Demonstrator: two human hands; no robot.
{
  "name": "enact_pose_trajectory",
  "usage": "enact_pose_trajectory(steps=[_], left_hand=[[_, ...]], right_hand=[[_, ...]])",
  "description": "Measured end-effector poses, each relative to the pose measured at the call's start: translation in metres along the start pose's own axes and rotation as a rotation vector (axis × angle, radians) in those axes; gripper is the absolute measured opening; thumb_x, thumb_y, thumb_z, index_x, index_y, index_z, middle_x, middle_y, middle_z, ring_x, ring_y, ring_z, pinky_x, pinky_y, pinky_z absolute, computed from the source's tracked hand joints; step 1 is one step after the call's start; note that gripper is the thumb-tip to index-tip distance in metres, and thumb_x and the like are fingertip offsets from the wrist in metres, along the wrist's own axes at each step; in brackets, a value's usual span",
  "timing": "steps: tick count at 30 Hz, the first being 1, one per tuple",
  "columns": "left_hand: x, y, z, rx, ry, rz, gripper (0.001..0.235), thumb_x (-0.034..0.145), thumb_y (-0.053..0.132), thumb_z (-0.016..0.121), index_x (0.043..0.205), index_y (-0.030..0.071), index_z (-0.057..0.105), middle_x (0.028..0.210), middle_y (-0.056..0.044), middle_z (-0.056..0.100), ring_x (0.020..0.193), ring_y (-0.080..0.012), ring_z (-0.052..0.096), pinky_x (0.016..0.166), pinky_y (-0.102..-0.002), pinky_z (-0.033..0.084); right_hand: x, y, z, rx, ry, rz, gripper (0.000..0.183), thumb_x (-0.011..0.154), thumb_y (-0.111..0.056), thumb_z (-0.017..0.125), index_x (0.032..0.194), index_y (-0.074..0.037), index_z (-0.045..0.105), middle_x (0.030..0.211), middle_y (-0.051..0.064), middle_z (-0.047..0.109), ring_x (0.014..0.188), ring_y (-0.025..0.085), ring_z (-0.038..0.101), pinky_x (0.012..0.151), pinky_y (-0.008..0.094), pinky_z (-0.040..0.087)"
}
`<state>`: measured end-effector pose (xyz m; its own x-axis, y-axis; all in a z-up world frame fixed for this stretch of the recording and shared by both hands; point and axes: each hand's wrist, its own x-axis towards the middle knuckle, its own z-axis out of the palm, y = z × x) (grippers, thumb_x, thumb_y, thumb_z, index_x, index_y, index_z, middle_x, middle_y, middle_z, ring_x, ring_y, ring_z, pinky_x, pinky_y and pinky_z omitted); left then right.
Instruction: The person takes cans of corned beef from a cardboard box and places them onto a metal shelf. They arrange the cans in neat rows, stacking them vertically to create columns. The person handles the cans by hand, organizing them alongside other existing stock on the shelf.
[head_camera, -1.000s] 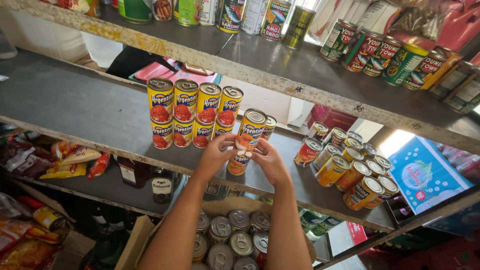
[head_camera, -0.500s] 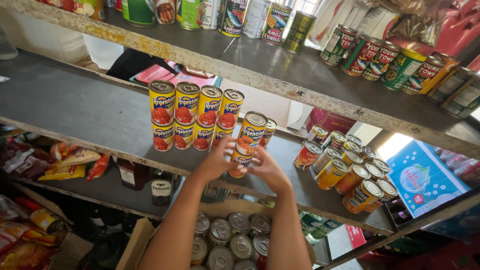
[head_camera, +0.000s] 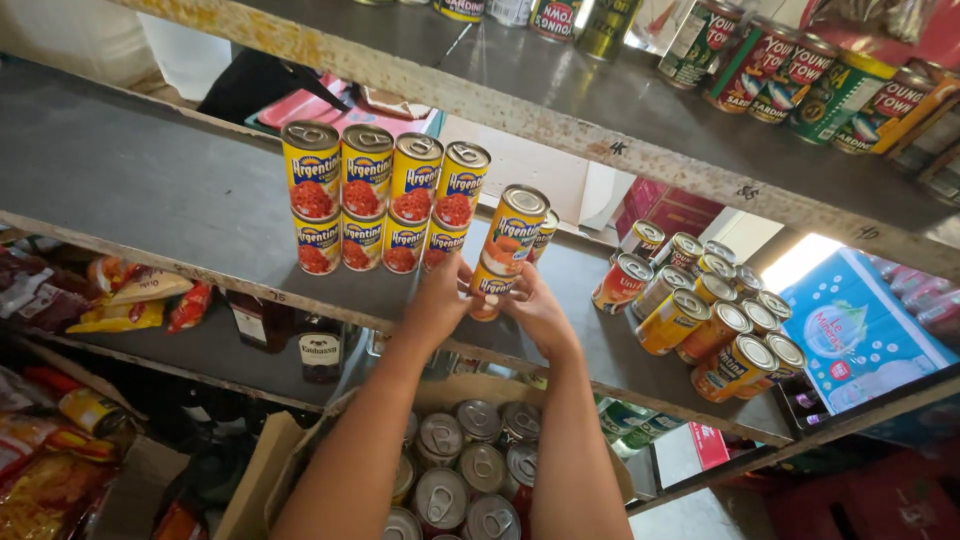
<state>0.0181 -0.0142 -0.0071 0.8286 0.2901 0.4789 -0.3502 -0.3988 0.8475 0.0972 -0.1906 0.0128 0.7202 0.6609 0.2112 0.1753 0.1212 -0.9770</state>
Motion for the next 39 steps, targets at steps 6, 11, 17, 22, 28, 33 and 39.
enact_pose_trajectory(steps=[6, 11, 17, 22, 28, 33, 39], left_hand=[[-0.005, 0.029, 0.005, 0.152, 0.149, -0.044, 0.05, 0.074, 0.017, 0.088, 0.106, 0.002, 0.052, 0.093, -0.014, 0.066, 0.086, -0.0329, 0.068, 0.071, -0.044, 0.052], [-0.008, 0.022, 0.009, 0.105, 0.132, 0.087, 0.035, 0.082, 0.015, 0.081, 0.097, 0.001, 0.052, 0.093, -0.017, 0.065, 0.089, -0.038, 0.067, 0.074, -0.046, 0.052], [-0.007, 0.023, 0.007, 0.058, 0.107, 0.089, 0.025, 0.087, 0.013, 0.074, 0.097, 0.002, 0.053, 0.095, -0.017, 0.063, 0.088, -0.0363, 0.067, 0.075, -0.045, 0.053], [-0.007, 0.017, 0.01, 0.064, 0.134, 0.135, 0.026, 0.086, 0.009, 0.074, 0.1, 0.0, 0.054, 0.099, -0.017, 0.063, 0.094, -0.0351, 0.066, 0.08, -0.043, 0.054], [-0.003, 0.012, 0.013, 0.026, 0.142, 0.192, 0.041, 0.083, 0.007, 0.075, 0.117, 0.001, 0.054, 0.112, -0.018, 0.061, 0.103, -0.0331, 0.067, 0.089, -0.04, 0.055], [-0.001, 0.005, 0.015, 0.094, 0.124, 0.171, 0.045, 0.083, 0.008, 0.079, 0.119, 0.001, 0.052, 0.118, -0.021, 0.058, 0.11, -0.0376, 0.062, 0.091, -0.044, 0.053], [0.0, 0.003, 0.017, 0.03, 0.111, 0.139, 0.047, 0.085, 0.008, 0.076, 0.125, 0.003, 0.051, 0.123, -0.021, 0.057, 0.116, -0.0357, 0.064, 0.097, -0.043, 0.053]], right_hand=[[0.011, 0.007, 0.004, -0.054, 0.129, -0.057, 0.062, 0.083, -0.007, 0.078, 0.139, -0.004, 0.052, 0.117, 0.009, 0.07, 0.104, 0.018, 0.069, 0.09, 0.034, 0.057], [0.028, 0.022, 0.009, -0.138, 0.253, -0.125, 0.063, 0.081, -0.013, 0.081, 0.136, -0.005, 0.051, 0.11, 0.008, 0.069, 0.097, 0.017, 0.068, 0.083, 0.031, 0.056], [0.041, 0.037, 0.01, -0.272, 0.44, -0.208, 0.06, 0.078, -0.02, 0.086, 0.119, -0.006, 0.045, 0.102, 0.012, 0.068, 0.09, 0.017, 0.066, 0.077, 0.031, 0.055], [0.041, 0.029, 0.02, -0.418, 0.538, -0.169, 0.055, 0.08, -0.024, 0.086, 0.116, -0.006, 0.048, 0.101, 0.013, 0.066, 0.086, 0.02, 0.067, 0.073, 0.032, 0.056], [0.048, 0.038, 0.018, -0.385, 0.513, -0.18, 0.054, 0.084, -0.022, 0.082, 0.124, -0.005, 0.049, 0.107, 0.013, 0.067, 0.089, 0.02, 0.072, 0.072, 0.032, 0.059], [0.054, 0.049, 0.011, -0.281, 0.465, -0.19, 0.047, 0.088, -0.014, 0.078, 0.125, -0.004, 0.049, 0.108, 0.015, 0.068, 0.093, 0.02, 0.073, 0.073, 0.031, 0.061], [0.056, 0.055, 0.008, -0.186, 0.39, -0.19, 0.043, 0.091, -0.01, 0.073, 0.128, -0.002, 0.052, 0.113, 0.013, 0.068, 0.093, 0.018, 0.071, 0.072, 0.03, 0.059]])
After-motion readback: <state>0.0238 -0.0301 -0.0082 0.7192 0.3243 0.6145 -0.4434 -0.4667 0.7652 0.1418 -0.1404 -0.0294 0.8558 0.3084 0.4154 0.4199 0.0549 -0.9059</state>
